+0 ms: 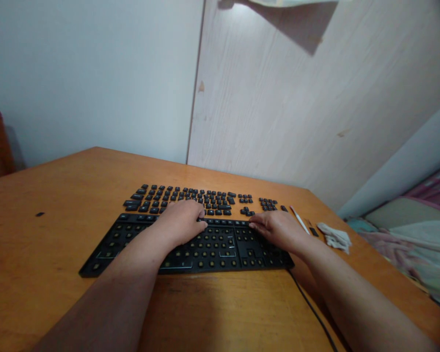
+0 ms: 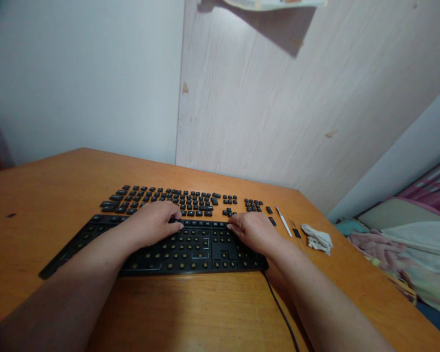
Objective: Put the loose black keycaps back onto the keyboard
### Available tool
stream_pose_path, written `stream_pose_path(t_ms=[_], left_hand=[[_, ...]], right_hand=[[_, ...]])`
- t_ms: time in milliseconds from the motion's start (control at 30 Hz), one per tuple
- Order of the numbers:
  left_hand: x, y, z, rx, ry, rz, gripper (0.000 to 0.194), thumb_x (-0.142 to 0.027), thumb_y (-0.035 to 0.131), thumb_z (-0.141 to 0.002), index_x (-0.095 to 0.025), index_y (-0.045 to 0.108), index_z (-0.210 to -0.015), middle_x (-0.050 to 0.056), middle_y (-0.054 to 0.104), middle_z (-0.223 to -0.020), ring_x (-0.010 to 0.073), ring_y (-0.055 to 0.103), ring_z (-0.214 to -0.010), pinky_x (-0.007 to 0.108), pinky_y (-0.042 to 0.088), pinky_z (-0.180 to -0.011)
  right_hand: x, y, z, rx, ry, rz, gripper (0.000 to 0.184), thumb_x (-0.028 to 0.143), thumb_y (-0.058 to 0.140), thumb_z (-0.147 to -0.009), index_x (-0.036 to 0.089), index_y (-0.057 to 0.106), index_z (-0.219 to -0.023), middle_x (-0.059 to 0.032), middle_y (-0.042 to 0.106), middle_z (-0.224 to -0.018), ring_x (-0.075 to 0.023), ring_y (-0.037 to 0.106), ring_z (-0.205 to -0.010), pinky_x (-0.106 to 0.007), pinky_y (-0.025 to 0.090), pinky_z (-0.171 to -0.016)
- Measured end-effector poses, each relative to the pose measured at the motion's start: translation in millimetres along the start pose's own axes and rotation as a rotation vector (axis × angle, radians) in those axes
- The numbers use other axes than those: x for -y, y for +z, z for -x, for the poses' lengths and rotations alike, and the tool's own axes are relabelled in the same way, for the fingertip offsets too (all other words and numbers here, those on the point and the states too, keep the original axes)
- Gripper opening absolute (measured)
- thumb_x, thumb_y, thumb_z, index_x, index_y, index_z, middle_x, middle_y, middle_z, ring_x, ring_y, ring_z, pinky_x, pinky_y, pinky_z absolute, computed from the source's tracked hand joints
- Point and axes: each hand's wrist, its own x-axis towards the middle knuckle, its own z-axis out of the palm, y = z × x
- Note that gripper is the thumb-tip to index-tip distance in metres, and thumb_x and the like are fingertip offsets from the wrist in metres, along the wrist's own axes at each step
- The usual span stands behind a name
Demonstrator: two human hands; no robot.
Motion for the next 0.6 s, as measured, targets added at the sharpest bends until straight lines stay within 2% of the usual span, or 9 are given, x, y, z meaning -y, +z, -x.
stream_pose_path(t_ms=[333, 600], left_hand=[[1.9, 1.7, -1.2, -0.002, 0.001, 0.027, 0.021, -0.04, 0.057, -0.08, -0.023, 0.069, -0.084, 0.007, 0.071, -0.093, 0.0255, 0.063, -0.088, 0.035, 0.043, -0.074], [2.0, 1.7, -0.2, -0.001, 0.004, 0.034, 0.021, -0.039, 0.058, -0.08, -0.023, 0.069, -0.084, 0.007, 0.071, -0.094, 0.0255, 0.064, -0.088, 0.036, 0.044, -0.075]], right_hand=[[-1.8, 2.1, -0.8, -0.018, -0.014, -0.001, 0.027, 0.037, 0.051, -0.098, 0.028, 0.073, -0.111, -0.004, 0.077, -0.095, -0.0215, 0.069, -0.082, -0.03, 0.041, -0.066], [-9.0, 8.4, -3.7, -0.001, 0.017, -0.198, 0.024, 0.034, 0.054, -0.095, 0.026, 0.074, -0.108, -0.0033, 0.076, -0.09, -0.0203, 0.068, -0.081, -0.03, 0.044, -0.069]])
